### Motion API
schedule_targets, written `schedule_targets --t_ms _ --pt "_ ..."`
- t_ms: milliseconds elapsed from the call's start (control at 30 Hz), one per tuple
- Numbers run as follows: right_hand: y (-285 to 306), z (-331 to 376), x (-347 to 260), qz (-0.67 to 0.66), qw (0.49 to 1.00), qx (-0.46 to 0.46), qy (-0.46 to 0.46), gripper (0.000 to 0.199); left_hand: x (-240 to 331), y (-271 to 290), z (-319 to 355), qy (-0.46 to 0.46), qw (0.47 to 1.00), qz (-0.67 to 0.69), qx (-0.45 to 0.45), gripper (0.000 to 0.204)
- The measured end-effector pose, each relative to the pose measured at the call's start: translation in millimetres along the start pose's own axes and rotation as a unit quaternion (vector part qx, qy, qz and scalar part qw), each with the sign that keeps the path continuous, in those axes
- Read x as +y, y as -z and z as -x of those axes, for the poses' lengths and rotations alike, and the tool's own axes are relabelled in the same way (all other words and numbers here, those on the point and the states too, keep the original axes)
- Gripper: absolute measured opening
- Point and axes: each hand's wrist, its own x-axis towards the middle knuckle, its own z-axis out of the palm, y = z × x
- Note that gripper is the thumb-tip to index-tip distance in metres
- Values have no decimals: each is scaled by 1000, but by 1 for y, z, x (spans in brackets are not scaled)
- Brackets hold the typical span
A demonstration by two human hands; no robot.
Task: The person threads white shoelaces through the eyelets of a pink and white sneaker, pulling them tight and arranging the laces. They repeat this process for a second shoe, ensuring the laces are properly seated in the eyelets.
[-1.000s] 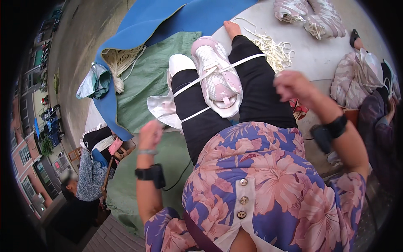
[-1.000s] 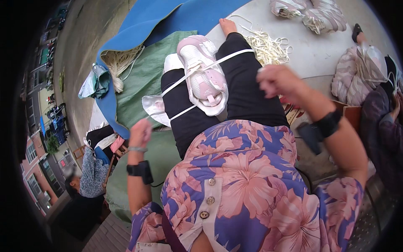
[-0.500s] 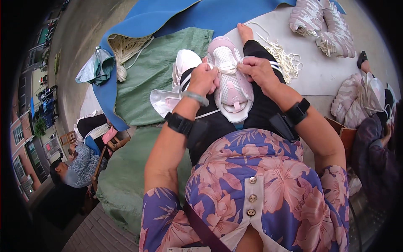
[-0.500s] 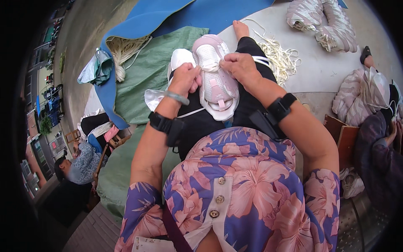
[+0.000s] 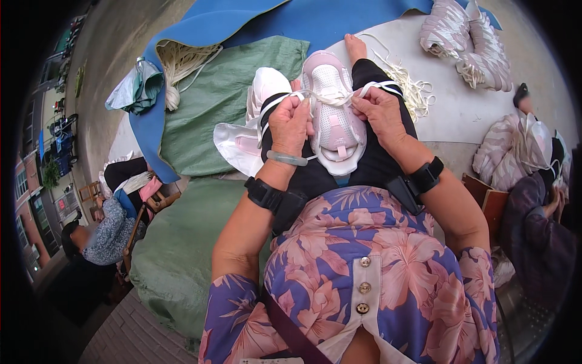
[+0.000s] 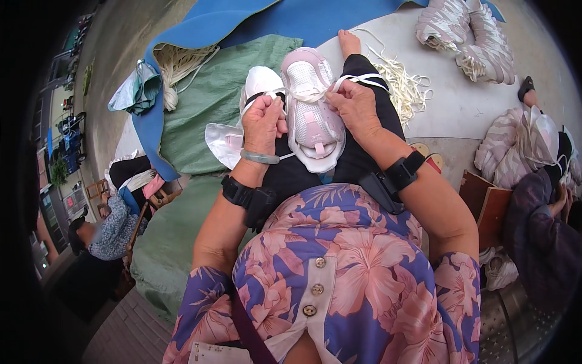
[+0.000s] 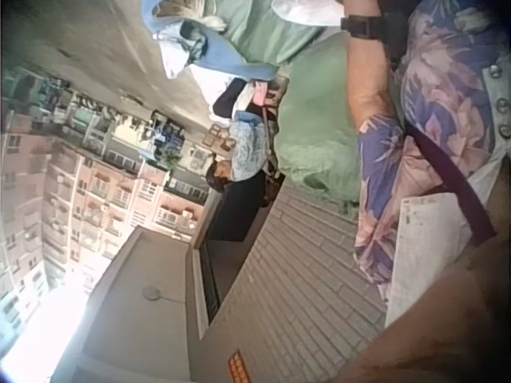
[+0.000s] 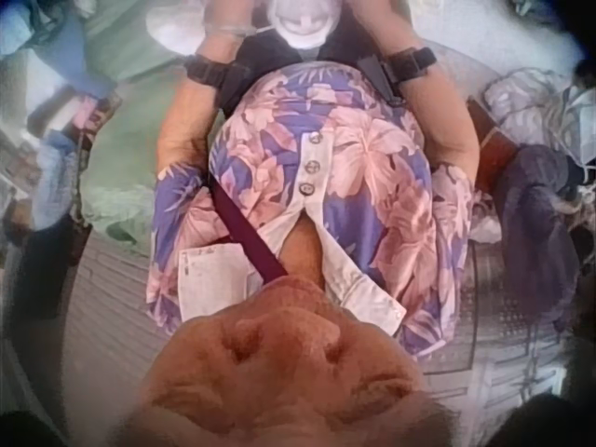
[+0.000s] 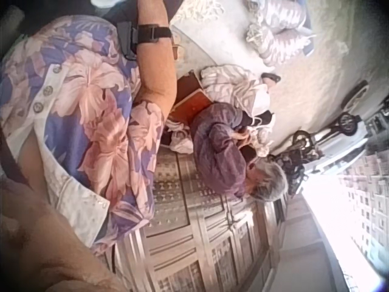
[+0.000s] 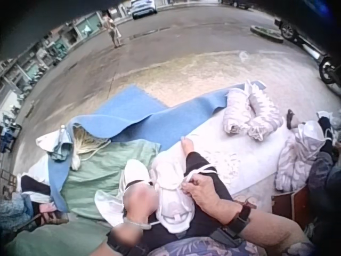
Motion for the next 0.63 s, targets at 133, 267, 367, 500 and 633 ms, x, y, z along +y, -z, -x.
schedule_targets --t_ms 133,267,367,500,633 --pt "-1 -2 5 28 999 10 14 9 -1 -7 4 -4 999 30 35 12" --pt "-2 -4 10 34 999 18 36 9 -1 -6 4 -11 1000 -12 26 11" --pt "-2 -3 12 115 986 28 116 9 -2 -2 6 -32 997 -67 11 9" --pt "-2 1 8 298 911 35 284 9 -7 3 9 -47 992 -117 -8 6" --pt "1 1 -4 457 774 0 437 12 -9 5 6 -34 994 -101 -9 5"
